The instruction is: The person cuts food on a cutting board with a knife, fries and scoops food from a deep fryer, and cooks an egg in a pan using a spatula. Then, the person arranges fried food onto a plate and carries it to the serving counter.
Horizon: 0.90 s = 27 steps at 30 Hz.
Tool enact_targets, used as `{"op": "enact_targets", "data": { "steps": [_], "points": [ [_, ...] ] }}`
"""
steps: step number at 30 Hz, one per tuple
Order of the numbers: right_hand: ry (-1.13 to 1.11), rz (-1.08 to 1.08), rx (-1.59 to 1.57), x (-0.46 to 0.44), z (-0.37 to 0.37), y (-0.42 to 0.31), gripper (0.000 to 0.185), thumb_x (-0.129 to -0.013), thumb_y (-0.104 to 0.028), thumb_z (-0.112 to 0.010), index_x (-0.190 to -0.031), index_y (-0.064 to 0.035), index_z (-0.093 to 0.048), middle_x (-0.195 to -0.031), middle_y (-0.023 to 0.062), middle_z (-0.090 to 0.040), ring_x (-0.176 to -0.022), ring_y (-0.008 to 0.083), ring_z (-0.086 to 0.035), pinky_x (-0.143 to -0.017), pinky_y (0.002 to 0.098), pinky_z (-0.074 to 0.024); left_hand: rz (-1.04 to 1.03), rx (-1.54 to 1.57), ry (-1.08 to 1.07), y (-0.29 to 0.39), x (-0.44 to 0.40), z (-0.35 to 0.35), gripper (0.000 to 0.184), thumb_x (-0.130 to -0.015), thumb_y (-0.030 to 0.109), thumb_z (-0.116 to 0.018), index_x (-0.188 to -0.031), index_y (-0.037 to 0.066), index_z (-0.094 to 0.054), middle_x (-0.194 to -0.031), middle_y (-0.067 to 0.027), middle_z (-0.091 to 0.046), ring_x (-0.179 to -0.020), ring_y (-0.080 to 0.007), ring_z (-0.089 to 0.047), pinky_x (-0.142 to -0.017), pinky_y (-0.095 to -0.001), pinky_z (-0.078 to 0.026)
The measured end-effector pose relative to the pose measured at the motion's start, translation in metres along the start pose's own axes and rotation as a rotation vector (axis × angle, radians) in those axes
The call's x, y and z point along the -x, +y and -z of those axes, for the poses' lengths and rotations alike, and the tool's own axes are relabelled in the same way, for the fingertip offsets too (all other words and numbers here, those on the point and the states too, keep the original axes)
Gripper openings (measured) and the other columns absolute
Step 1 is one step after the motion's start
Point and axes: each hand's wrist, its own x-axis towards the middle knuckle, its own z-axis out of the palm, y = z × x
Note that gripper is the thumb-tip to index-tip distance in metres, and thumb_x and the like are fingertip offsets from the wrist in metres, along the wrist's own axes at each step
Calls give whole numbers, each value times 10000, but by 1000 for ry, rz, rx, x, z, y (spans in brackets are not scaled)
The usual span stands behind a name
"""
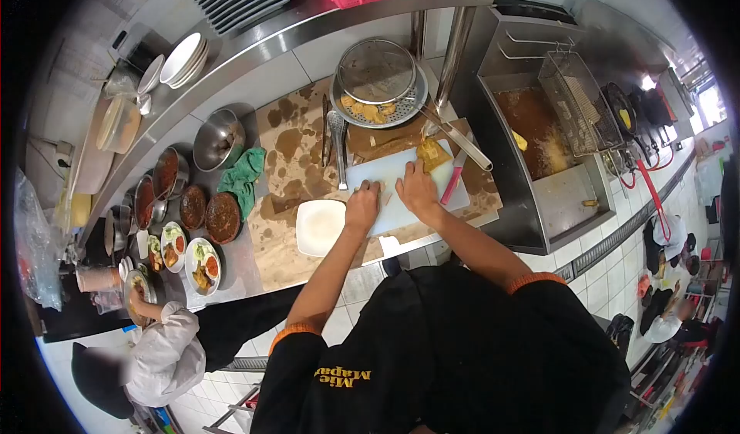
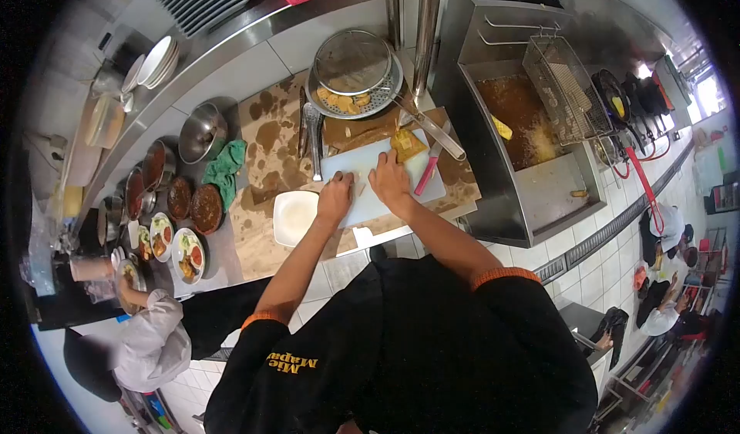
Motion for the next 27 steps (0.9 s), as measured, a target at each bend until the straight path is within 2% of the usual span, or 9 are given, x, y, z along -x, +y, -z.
{"op": "enact_targets", "data": {
  "steps": [4,6,9,11,13,16,20,25,27],
  "points": [
    [-138,473,71,-7,-10,35,230,-887,-260,-569,-902,-33,-603,-851,115,-632,-705,352,-652,-629,431,-548,-160,226,256,-30,6,-16,139,-788,-8,-493,-902,21,-569,-837,-160,-602,-646,-291,-602,-509,-380,-488],
    [-158,531,75,-9,-21,46,234,-897,-269,-564,-897,-39,-601,-781,96,-622,-642,322,-638,-578,421,-532,594,1369,2,-22,18,-7,126,-781,-9,-421,-807,45,-531,-699,-67,-538,-518,-168,-487,-397,-282,-371],
    [-212,431,-173,-22,-19,48,248,-912,-295,-562,-864,-53,-594,-662,69,-590,-529,245,-582,-480,392,-473,649,1886,177,-1,30,16,85,-773,29,-415,-719,75,-462,-594,-16,-421,-470,-94,-358,-376,-222,-259],
    [-282,68,-643,-28,-10,46,265,-911,-311,-573,-835,-58,-586,-619,73,-575,-486,208,-548,-436,374,-433,597,1852,61,-9,32,9,71,-811,72,-483,-747,47,-496,-577,-45,-429,-451,-119,-397,-391,-256,-316],
    [-369,-225,-920,-24,10,45,273,-902,-313,-588,-834,-49,-580,-631,95,-589,-497,228,-562,-441,378,-438,240,441,227,22,33,17,127,-817,128,-582,-795,16,-528,-585,-95,-485,-488,-185,-479,-450,-307,-396],
    [-379,-339,-952,-14,29,46,287,-889,-315,-610,-831,-37,-572,-649,127,-609,-513,258,-584,-450,384,-446,139,200,191,9,33,8,258,-827,227,-670,-886,3,-556,-783,-179,-610,-670,-337,-604,-603,-425,-485],
    [-39,179,-294,8,17,44,339,-880,-356,-616,-907,-23,-558,-705,146,-656,-583,313,-644,-491,399,-498,159,-11,-11,8,33,-8,297,-885,267,-604,-927,-18,-535,-822,-207,-640,-711,-394,-642,-587,-452,-521],
    [-218,454,48,23,9,26,370,-902,-401,-544,-991,-42,-548,-707,136,-660,-630,310,-667,-547,419,-534,76,-262,-81,0,22,-13,294,-923,261,-546,-886,-31,-554,-709,-216,-624,-629,-416,-631,-516,-449,-520],
    [-289,592,100,20,-1,31,329,-915,-374,-525,-982,-54,-556,-690,123,-657,-612,313,-665,-521,413,-528,185,48,-86,3,16,2,289,-924,237,-538,-822,-30,-576,-651,-218,-600,-653,-421,-630,-550,-449,-524]
  ]
}}
